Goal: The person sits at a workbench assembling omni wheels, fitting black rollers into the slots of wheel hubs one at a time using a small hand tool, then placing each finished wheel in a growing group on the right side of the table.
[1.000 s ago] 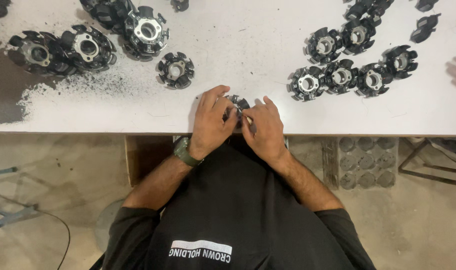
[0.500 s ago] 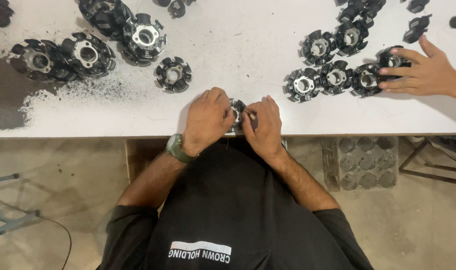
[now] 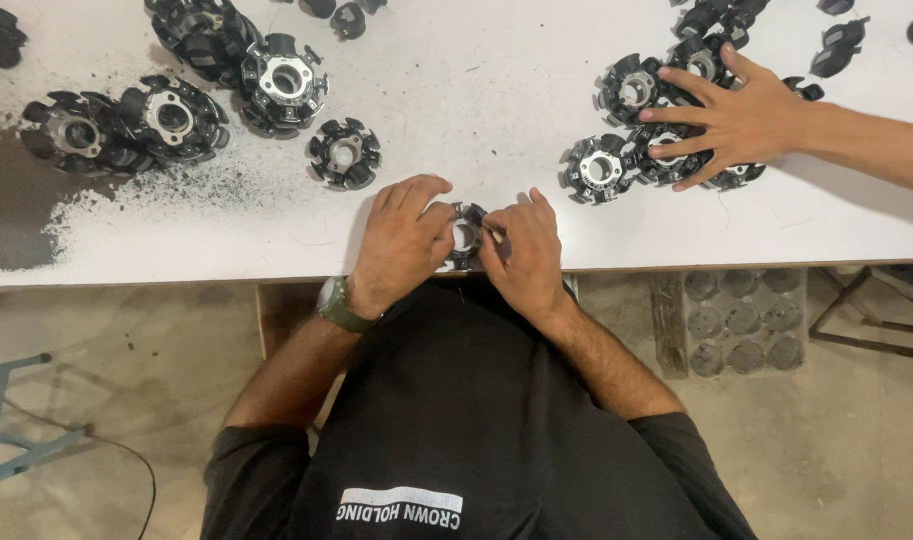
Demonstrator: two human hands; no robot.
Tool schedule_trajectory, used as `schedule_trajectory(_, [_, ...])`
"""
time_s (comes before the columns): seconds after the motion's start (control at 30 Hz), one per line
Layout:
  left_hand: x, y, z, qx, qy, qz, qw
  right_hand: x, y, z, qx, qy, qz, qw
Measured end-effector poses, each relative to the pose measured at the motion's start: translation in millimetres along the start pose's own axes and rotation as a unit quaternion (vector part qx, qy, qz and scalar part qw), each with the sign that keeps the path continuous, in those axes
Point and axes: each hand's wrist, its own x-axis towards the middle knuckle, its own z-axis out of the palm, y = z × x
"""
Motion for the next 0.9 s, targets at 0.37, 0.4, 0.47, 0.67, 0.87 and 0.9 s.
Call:
schedule_trajectory(0.37, [-8.7, 4.7, 17.7, -0.073, -0.002, -0.083, 0.994, -6.6, 8.0, 7.0, 0.029, 0.04, -0.052, 0.997])
schedule_trajectory(0.4, [-9.5, 4.3, 17.7, -0.076, 0.004, -0.08, 0.994, -8.6, 8.1, 7.5, 0.034, 0.038, -0.062, 0.997])
schedule_trajectory(0.47, [-11.6, 4.7, 17.2, -0.083, 0.007, -0.079, 0.993, -11.8, 8.1, 8.5, 0.036, 0.031, -0.072, 0.996])
schedule_trajectory(0.67, [-15.0, 4.7, 19.0, -0.09, 0.011, -0.083, 0.992, -13.9, 11.2, 11.2, 0.007, 0.007, -0.07, 0.998])
schedule_trajectory(0.87, [-18.5, 3.1, 24.2, -0.081, 0.018, -0.091, 0.992, -16.7, 15.0, 14.7, -0.001, 0.013, -0.082, 0.997])
schedule_trajectory(0.9, [-18.6, 3.1, 24.6, -0.079, 0.013, -0.089, 0.993, -16.9, 15.4, 15.1, 0.003, 0.015, -0.086, 0.996])
